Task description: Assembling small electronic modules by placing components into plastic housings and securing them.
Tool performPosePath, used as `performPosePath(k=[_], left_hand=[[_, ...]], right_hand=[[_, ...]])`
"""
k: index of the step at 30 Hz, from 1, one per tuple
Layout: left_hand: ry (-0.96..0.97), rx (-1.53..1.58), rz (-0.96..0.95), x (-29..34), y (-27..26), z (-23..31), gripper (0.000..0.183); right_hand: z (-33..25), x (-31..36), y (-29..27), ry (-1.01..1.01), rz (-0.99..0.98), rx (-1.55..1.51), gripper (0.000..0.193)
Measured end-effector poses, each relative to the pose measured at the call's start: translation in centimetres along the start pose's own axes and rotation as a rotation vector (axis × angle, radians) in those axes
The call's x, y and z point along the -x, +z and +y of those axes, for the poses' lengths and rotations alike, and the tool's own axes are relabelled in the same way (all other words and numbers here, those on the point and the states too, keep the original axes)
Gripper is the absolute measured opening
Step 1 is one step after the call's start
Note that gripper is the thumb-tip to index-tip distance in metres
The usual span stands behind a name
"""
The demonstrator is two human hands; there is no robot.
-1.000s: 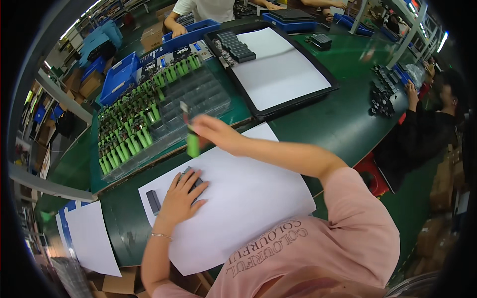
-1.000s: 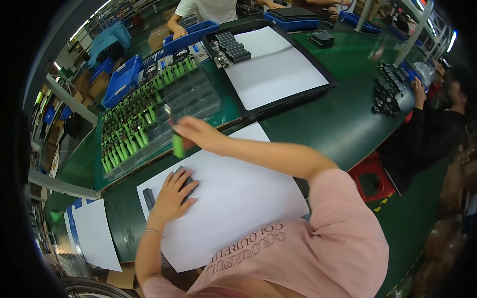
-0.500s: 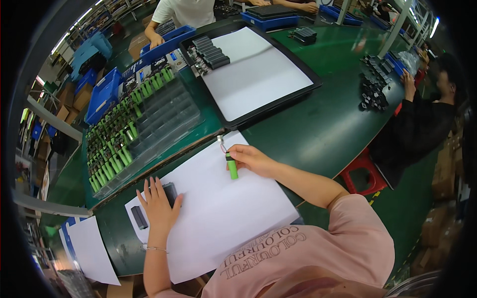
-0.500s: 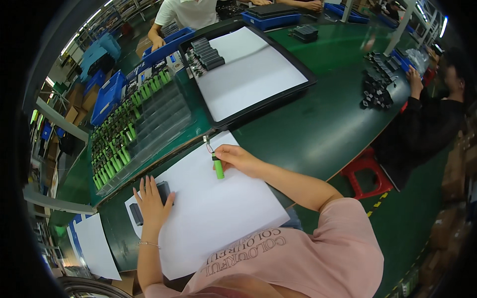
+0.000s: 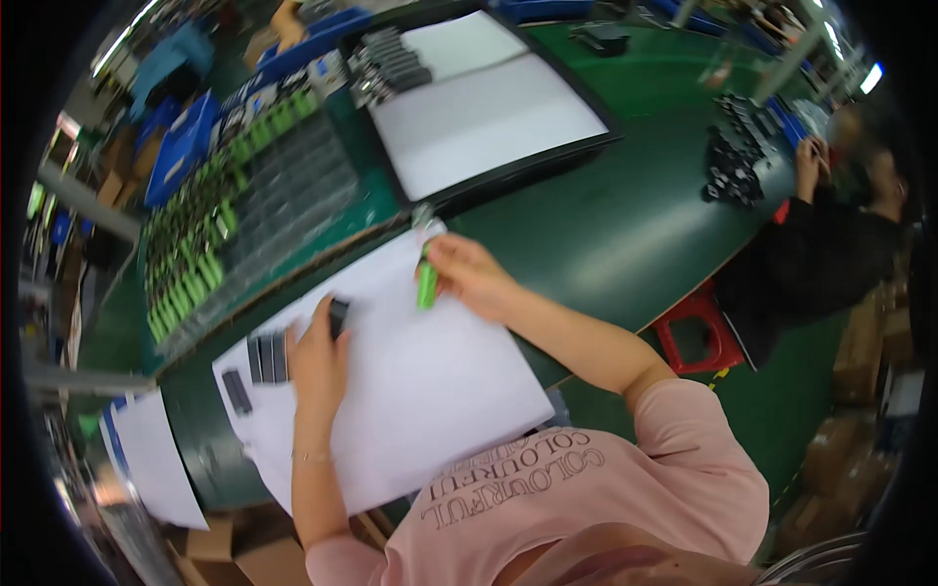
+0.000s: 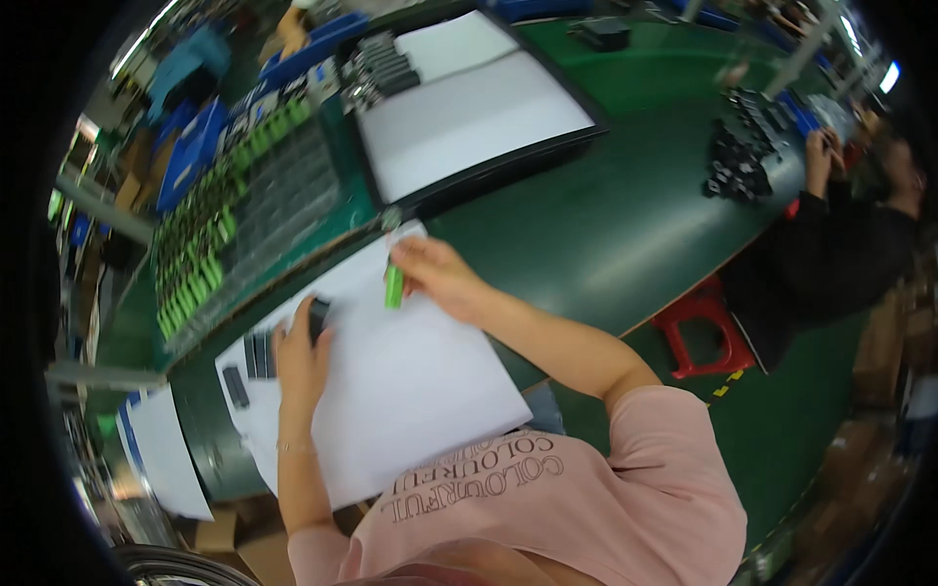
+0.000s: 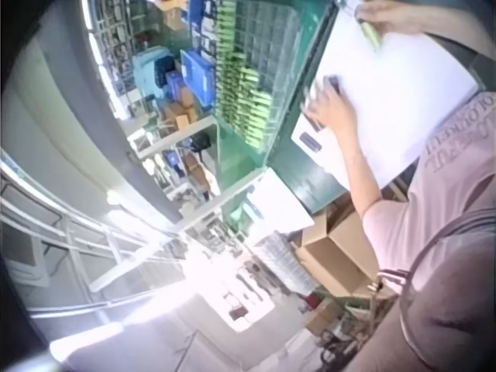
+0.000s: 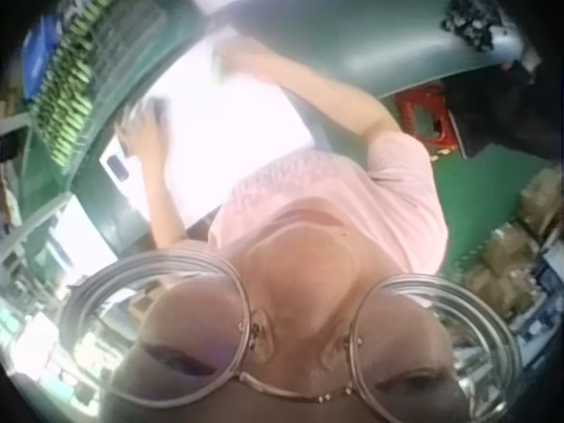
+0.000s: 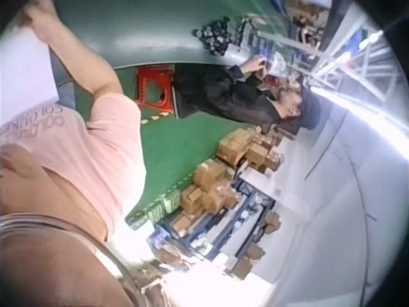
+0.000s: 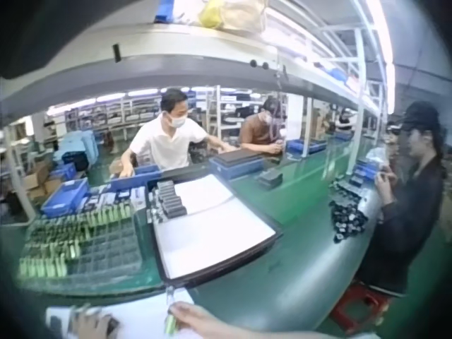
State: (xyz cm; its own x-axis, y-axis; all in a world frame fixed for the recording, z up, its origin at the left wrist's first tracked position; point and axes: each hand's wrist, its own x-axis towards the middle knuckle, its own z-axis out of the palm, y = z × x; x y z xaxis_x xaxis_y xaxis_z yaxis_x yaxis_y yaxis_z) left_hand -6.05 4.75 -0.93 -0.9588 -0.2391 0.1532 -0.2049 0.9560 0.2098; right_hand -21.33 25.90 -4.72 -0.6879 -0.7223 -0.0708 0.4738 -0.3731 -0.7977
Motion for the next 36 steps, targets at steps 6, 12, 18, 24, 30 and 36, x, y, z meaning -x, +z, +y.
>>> performPosePath(k=[6,12,18,24,30,36], left_hand=[[0.015,0.980,0.023,-3.6,2.9,6.9,0.060],[-0.072,1.132,-0.143,-2.7,3.5,7.1,0.043],[-0.018,1.161,-0.193,-1.7,3.0,7.0,0.045],[-0.054,1.102,-0.162,-1.8,2.8,6.6,0.043],[-0.050,1.073,-0.093,-1.8,2.6,6.7,0.029],[0.056,0.999,-0.030,-1.9,1.8,6.7,0.016]], right_hand=[[-5.3,0.8,4.5,-0.333,0.127,0.272,0.024],[-2.3,0.1,3.6,-0.413,0.229,0.408,0.025],[-1.8,0.4,3.1,-0.308,0.257,0.387,0.030],[-1.0,0.5,2.7,-0.350,0.017,0.716,0.026],[-0.9,0.6,2.8,-0.385,-0.096,0.831,0.027],[-2.0,1.5,3.8,-0.433,-0.020,0.671,0.026]])
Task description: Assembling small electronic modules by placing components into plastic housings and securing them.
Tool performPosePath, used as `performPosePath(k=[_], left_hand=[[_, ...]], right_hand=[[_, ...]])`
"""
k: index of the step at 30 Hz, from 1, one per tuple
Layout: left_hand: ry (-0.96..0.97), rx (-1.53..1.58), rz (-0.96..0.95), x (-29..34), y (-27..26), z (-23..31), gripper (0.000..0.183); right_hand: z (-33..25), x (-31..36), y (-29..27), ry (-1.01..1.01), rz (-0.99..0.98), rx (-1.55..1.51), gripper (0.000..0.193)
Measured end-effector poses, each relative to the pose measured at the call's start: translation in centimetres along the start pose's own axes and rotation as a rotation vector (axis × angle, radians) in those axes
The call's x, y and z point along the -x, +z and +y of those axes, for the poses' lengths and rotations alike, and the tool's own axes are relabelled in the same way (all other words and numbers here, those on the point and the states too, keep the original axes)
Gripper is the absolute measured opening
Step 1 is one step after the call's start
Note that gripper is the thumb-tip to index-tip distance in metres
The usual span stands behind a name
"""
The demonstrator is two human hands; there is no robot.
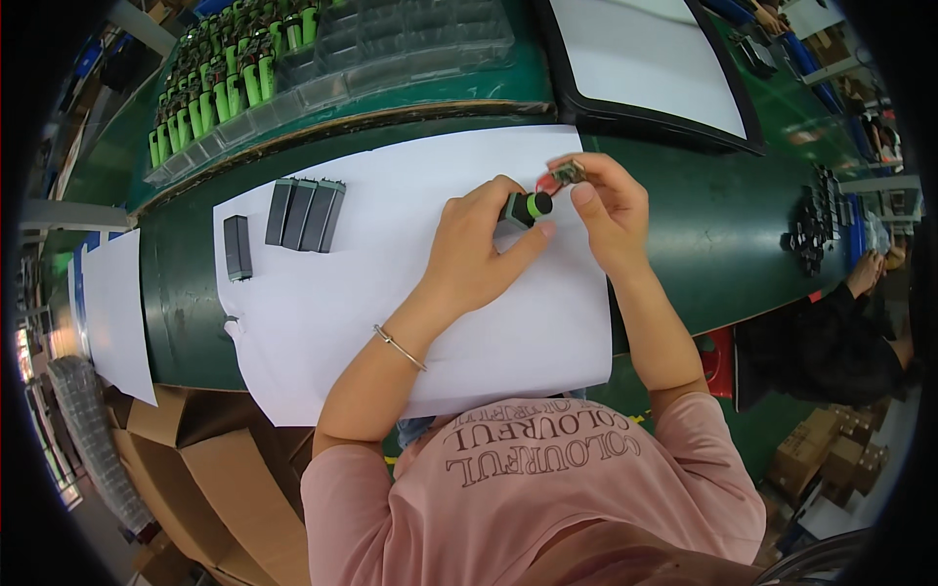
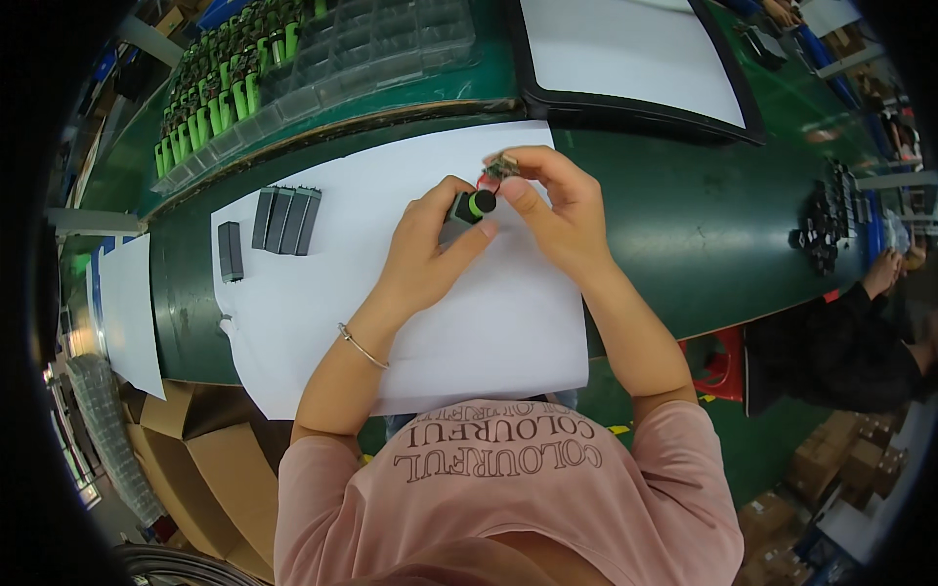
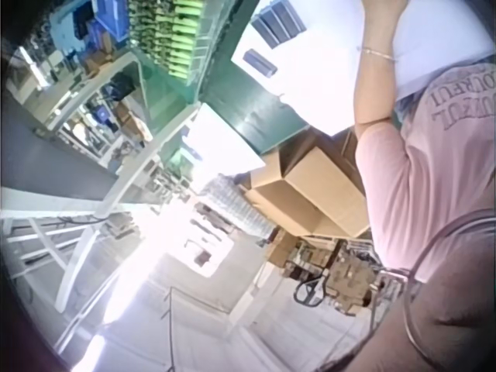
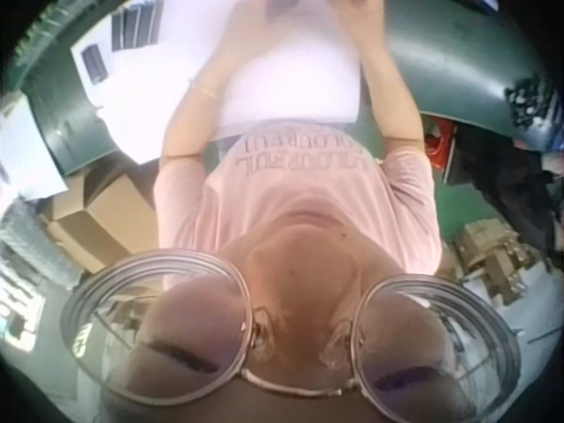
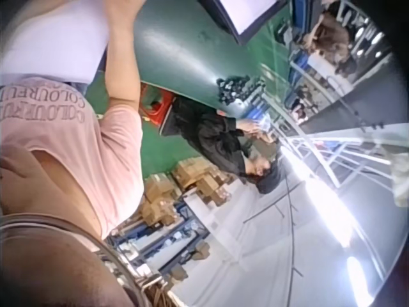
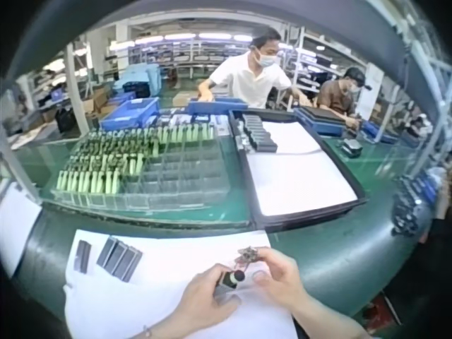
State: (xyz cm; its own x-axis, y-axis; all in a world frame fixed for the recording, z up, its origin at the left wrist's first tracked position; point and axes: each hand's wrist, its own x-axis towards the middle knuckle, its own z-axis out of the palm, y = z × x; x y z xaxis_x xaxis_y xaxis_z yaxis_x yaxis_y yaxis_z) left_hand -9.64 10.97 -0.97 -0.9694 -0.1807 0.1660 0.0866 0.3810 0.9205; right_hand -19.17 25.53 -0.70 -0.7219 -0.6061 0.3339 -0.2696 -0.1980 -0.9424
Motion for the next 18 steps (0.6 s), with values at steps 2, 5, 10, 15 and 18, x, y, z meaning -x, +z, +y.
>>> performPosePath(k=[2,5,10,15,18], left_hand=[[-0.003,-0.018,-0.003,0.1,0.0,-0.3,0.013],[0.019,-0.049,0.034,0.2,0.2,-0.1,0.011],[-0.064,0.051,0.070,0.4,0.5,-0.6,0.011],[-0.119,0.520,0.173,-0.5,1.3,-2.3,0.042],[-0.219,0.784,0.011,-0.9,1.5,-2.3,0.061]], right_hand=[[-0.1,0.3,0.1,-0.005,0.022,0.027,0.019],[0.2,0.6,0.3,0.069,0.077,-0.010,0.015],[0.4,0.1,1.0,0.093,0.050,0.160,0.012],[0.5,0.1,2.3,-0.033,0.058,0.255,0.016],[0.1,0.0,2.6,-0.104,0.023,0.595,0.029]])
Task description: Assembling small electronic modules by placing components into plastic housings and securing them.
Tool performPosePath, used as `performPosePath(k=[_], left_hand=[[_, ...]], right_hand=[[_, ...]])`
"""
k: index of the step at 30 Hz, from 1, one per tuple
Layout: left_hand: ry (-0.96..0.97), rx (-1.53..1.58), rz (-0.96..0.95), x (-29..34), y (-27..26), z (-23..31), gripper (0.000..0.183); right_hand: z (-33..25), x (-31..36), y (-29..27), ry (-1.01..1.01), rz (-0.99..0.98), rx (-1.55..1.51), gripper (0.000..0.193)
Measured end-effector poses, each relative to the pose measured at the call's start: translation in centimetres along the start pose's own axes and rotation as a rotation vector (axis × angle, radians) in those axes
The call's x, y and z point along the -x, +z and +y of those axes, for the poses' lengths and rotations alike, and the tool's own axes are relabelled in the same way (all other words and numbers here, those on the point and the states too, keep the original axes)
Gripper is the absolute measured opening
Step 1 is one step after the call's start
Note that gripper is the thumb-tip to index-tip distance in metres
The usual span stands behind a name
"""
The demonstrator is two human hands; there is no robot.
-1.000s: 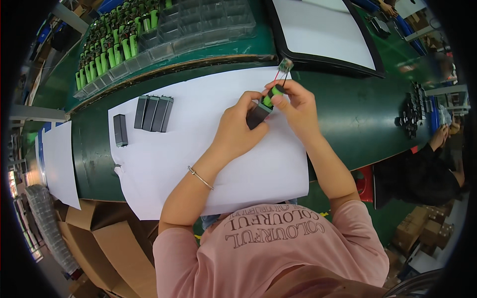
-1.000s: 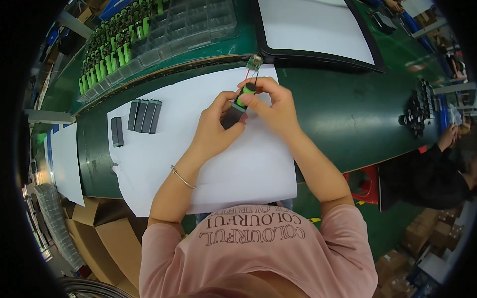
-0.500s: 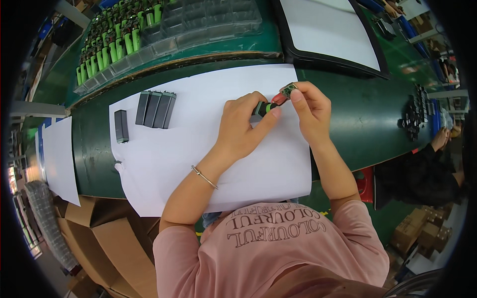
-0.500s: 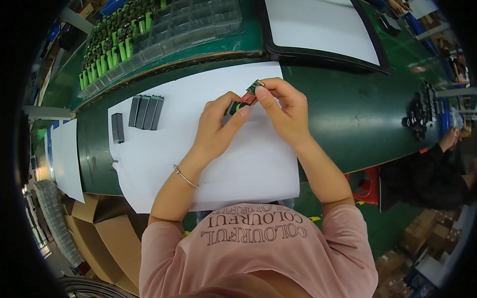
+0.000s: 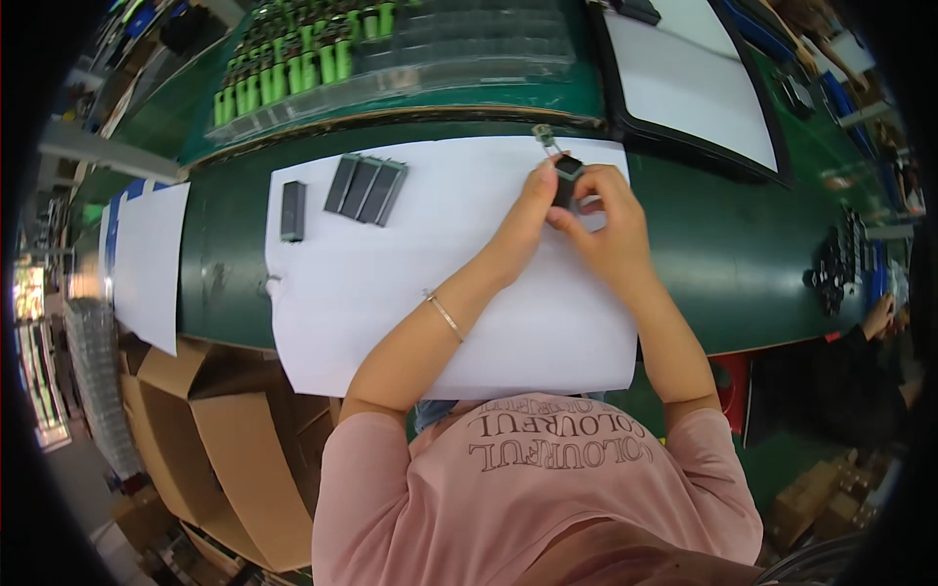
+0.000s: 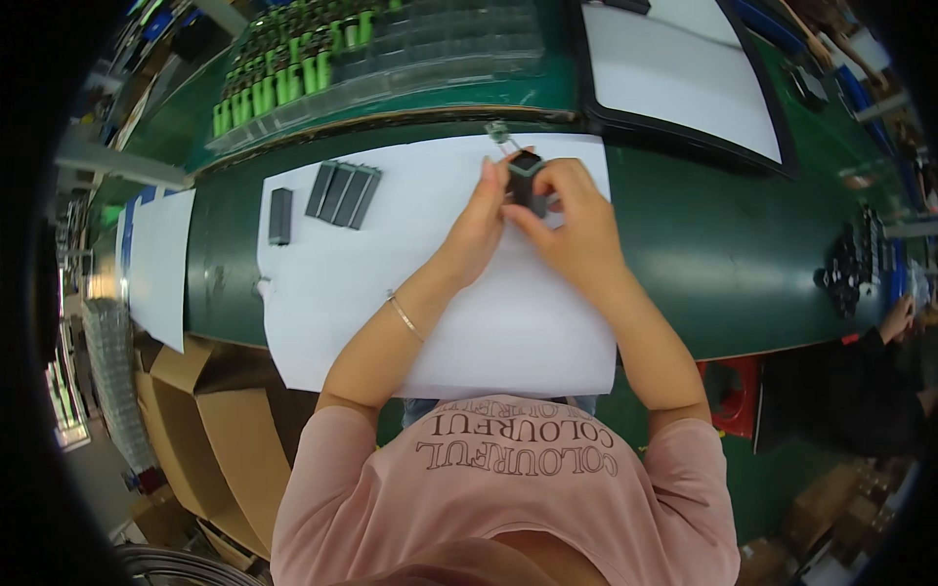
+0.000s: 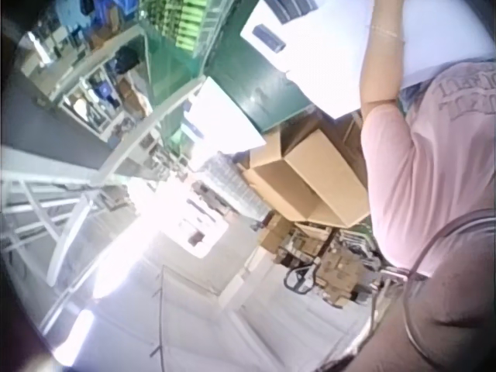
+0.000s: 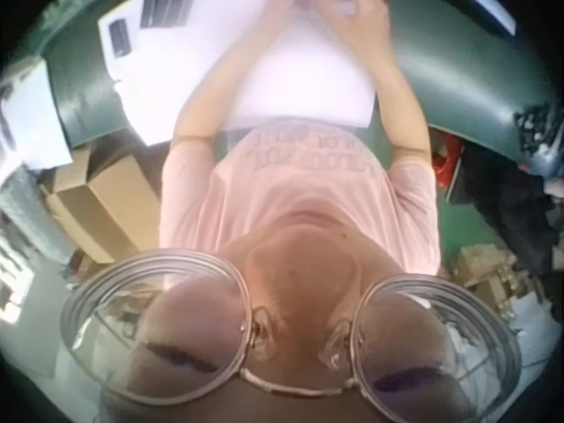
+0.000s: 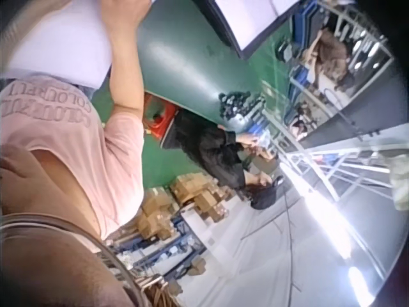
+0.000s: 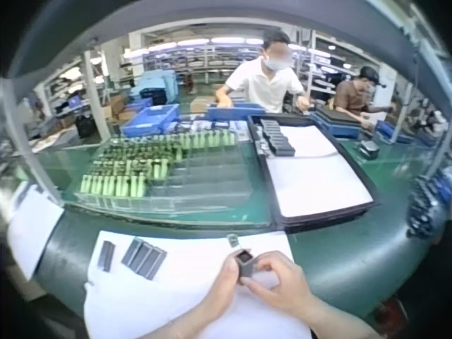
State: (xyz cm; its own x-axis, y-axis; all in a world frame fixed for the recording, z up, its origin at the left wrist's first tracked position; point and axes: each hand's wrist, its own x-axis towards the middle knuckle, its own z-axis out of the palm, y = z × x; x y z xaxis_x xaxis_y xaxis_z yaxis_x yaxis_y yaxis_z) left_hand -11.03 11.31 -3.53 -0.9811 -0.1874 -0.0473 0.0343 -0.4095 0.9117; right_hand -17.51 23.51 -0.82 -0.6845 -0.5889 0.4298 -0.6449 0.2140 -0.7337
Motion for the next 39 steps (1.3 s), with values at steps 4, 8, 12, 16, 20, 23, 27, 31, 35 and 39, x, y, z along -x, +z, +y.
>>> performPosePath(k=[4,8,12,16,20,23,27,31,35,39], left_hand=[[0.222,-0.474,-0.011,1.3,-1.1,2.2,0.066],[0.438,-1.749,0.357,4.7,-5.6,7.8,0.052],[0.166,-1.986,0.548,5.4,-10.0,8.4,0.035],[0.208,-1.967,0.514,5.0,-9.8,7.4,0.026],[0.346,-1.770,0.209,2.5,-5.8,5.8,0.028],[0.429,-1.438,0.173,1.0,-4.9,3.2,0.032],[0.436,-1.197,0.184,1.1,-4.5,2.9,0.033],[0.409,-0.957,0.183,0.9,-4.3,2.1,0.037],[0.419,-0.988,0.165,1.9,-4.8,2.5,0.041],[0.423,-1.001,0.147,2.0,-5.1,2.4,0.037]], right_hand=[[0.2,-0.3,-3.5,0.082,-0.054,0.172,0.025],[1.0,1.1,-10.6,0.200,-0.019,0.598,0.025],[5.4,3.4,-15.0,0.258,0.014,0.832,0.027],[4.6,2.2,-14.1,0.367,0.041,0.929,0.028],[-0.5,-5.5,-7.4,-0.046,0.031,0.551,0.026],[-1.0,-14.0,1.0,-0.411,-0.137,0.321,0.025],[0.2,-24.0,11.1,-0.197,-0.380,0.160,0.042],[2.4,-29.4,17.3,0.173,-0.375,0.362,0.044],[-0.3,-29.0,19.9,0.249,-0.320,0.485,0.047],[-0.4,-28.2,19.4,0.238,-0.222,0.384,0.049]])
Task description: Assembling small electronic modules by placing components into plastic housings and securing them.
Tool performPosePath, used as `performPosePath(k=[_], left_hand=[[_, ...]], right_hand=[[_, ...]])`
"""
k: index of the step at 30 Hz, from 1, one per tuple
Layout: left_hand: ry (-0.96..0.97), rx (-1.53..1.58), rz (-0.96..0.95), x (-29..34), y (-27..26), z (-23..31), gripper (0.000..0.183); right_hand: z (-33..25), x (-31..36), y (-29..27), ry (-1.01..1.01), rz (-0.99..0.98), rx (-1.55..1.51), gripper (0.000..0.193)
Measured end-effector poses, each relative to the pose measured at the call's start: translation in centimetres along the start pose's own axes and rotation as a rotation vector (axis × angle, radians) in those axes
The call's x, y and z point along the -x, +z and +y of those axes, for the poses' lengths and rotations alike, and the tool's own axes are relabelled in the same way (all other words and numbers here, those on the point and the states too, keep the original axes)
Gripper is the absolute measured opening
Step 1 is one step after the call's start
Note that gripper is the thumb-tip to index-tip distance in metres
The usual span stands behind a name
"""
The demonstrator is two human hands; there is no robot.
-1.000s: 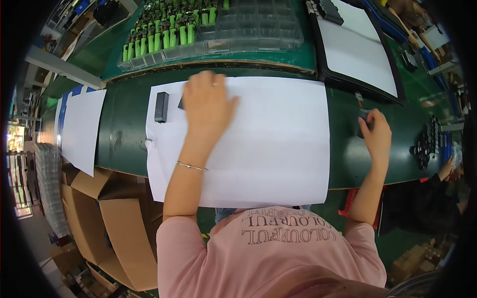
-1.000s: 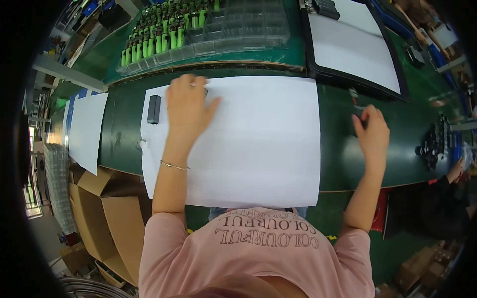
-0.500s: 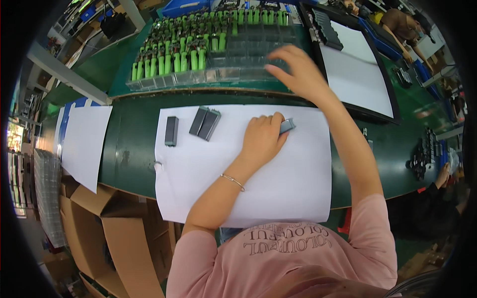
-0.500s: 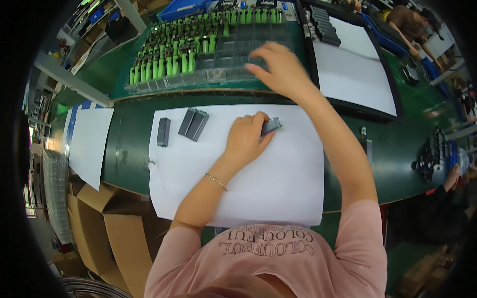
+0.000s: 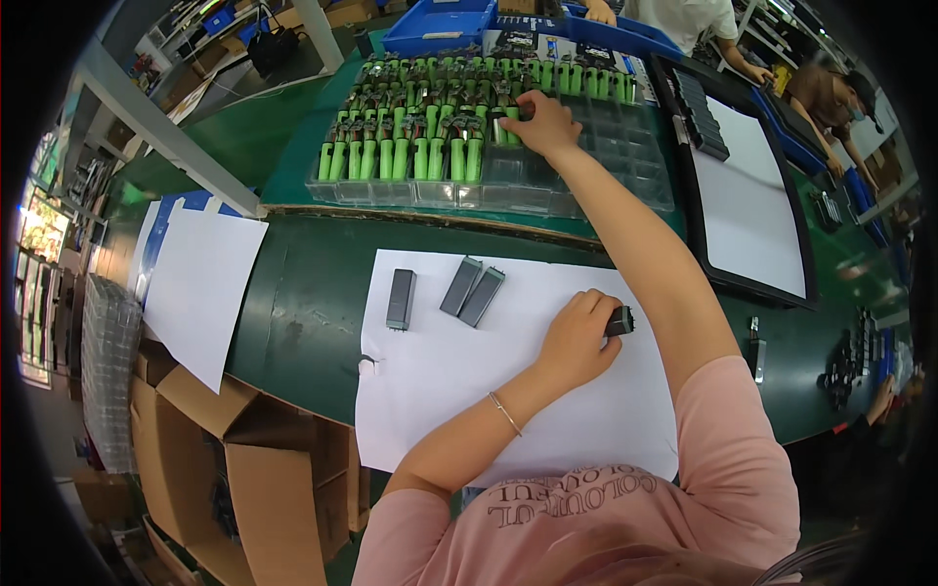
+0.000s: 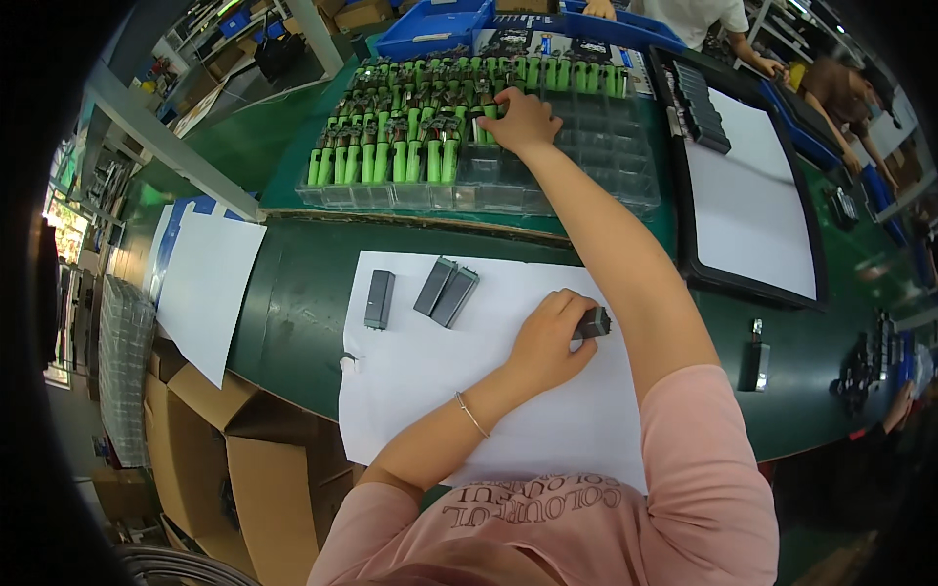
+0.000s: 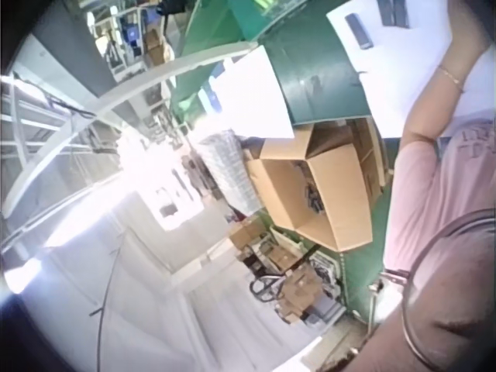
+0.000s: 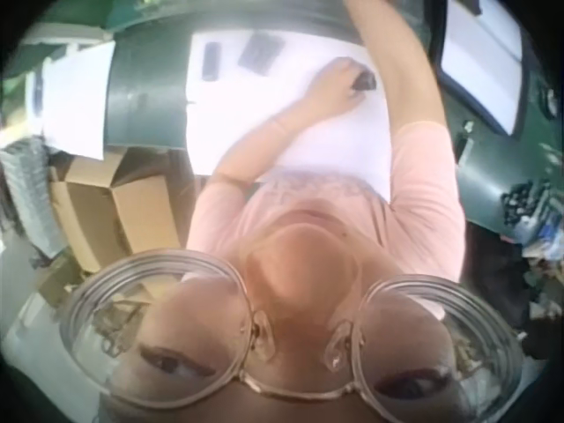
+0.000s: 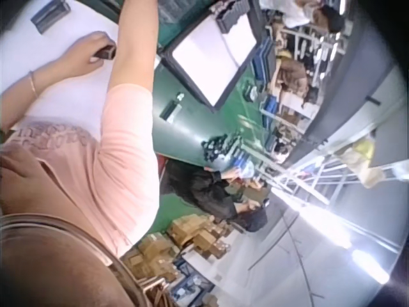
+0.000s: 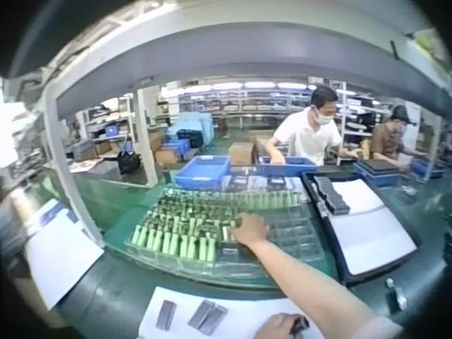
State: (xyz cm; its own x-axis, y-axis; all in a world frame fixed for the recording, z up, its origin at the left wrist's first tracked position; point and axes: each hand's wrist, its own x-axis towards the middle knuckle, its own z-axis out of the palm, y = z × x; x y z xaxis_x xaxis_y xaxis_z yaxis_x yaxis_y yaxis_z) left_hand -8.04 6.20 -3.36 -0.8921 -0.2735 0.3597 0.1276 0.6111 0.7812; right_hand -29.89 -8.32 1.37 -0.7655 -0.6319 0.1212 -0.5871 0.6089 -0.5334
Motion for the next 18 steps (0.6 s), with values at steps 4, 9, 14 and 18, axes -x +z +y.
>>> performPosePath(k=[4,9,14,18], left_hand=[[0.007,0.038,0.011,-0.4,0.2,0.0,0.034],[-0.103,0.253,0.199,-0.4,1.7,-2.4,0.025],[-0.252,0.792,0.431,-1.3,0.4,-1.6,0.029],[-0.227,0.895,0.023,-1.0,1.0,1.8,0.021]], right_hand=[[1.3,1.5,-0.5,-0.156,0.181,-0.174,0.042],[3.8,10.9,-6.5,-0.343,0.175,-0.817,0.038],[11.3,22.6,-10.0,-0.233,0.009,-0.980,0.035],[14.5,26.9,-10.3,-0.143,-0.052,-1.102,0.037]])
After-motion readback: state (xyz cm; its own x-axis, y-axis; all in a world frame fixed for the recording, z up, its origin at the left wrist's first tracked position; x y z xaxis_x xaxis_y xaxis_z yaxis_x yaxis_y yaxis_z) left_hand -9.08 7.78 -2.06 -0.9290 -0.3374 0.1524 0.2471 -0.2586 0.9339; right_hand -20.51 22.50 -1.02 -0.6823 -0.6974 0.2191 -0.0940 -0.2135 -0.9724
